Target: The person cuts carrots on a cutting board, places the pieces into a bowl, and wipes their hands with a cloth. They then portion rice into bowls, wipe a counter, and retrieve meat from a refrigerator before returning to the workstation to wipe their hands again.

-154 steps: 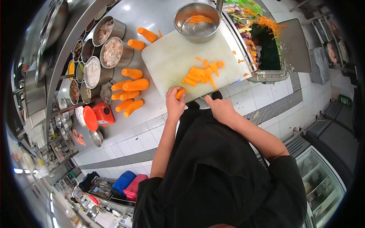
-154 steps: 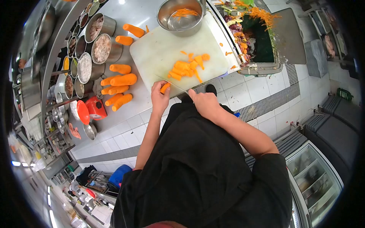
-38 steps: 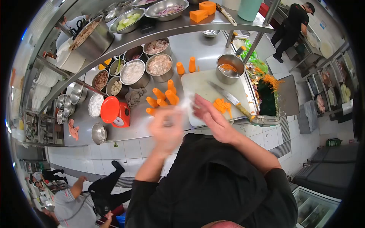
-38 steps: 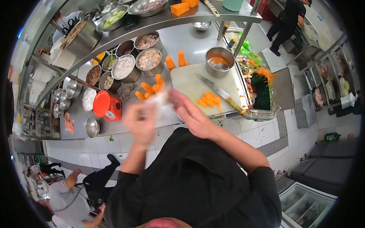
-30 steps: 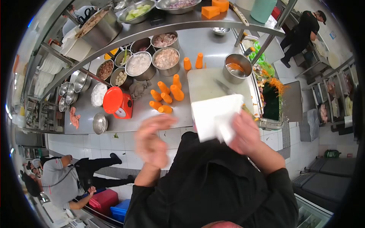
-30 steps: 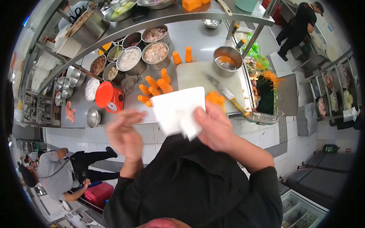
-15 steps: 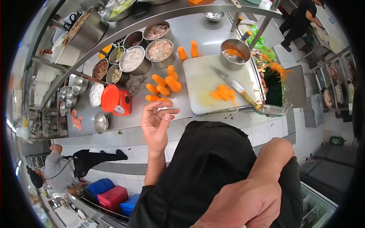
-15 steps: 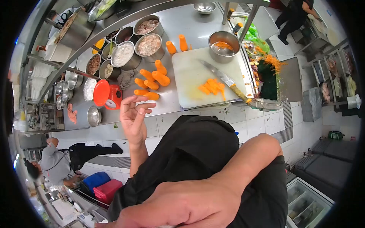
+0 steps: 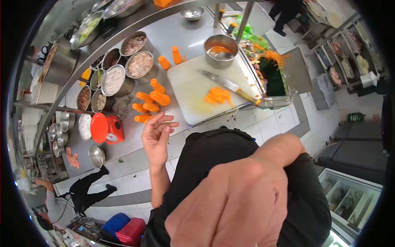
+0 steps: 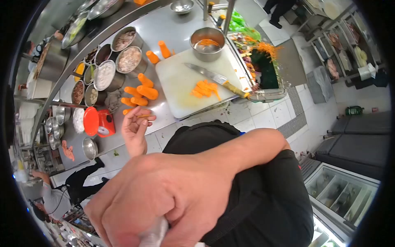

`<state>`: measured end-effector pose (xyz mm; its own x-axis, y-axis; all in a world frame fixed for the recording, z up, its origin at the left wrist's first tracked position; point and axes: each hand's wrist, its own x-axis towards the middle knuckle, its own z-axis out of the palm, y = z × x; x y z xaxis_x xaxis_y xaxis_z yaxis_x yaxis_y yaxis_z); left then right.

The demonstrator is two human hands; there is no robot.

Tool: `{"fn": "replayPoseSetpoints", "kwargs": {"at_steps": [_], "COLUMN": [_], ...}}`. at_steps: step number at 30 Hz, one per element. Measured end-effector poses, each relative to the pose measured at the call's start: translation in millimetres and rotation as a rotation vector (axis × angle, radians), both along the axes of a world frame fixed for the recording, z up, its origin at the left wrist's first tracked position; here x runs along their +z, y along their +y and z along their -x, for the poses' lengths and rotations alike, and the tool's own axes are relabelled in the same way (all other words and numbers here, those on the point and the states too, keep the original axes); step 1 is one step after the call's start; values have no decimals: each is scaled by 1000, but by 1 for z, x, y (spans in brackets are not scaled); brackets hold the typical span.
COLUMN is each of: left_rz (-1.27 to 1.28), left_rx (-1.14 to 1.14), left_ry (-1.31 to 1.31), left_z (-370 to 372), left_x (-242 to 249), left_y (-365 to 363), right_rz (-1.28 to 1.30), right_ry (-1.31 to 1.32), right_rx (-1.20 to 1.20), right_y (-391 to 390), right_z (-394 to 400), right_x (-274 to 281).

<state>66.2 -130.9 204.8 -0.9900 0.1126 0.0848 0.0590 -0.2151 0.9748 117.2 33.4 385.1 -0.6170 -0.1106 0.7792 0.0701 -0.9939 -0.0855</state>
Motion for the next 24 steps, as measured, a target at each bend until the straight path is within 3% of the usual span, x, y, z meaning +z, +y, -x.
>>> {"fn": "replayPoseSetpoints", "kwargs": {"at_steps": [5,14,21,23,24], "left_rz": [79,150,180,182,211], "left_rx": [-7,-47,-90,-153,-160], "left_ry": [-53,-103,-107,-88,-115], "left_z": [2,2,3,7,6], "left_x": [-3,-13,-21,-22,-19], "left_y": [2,0,0,-1,0], "right_rz": [-325,-338,-430,-424,-557], "right_ry": [48,70,40,73,313], "right_rx": [-77,-277,-872,-891,-870], "right_y": [34,33,14,29,45], "right_z": [19,14,1,0,7], "right_x": [11,10,9,4,6]}}
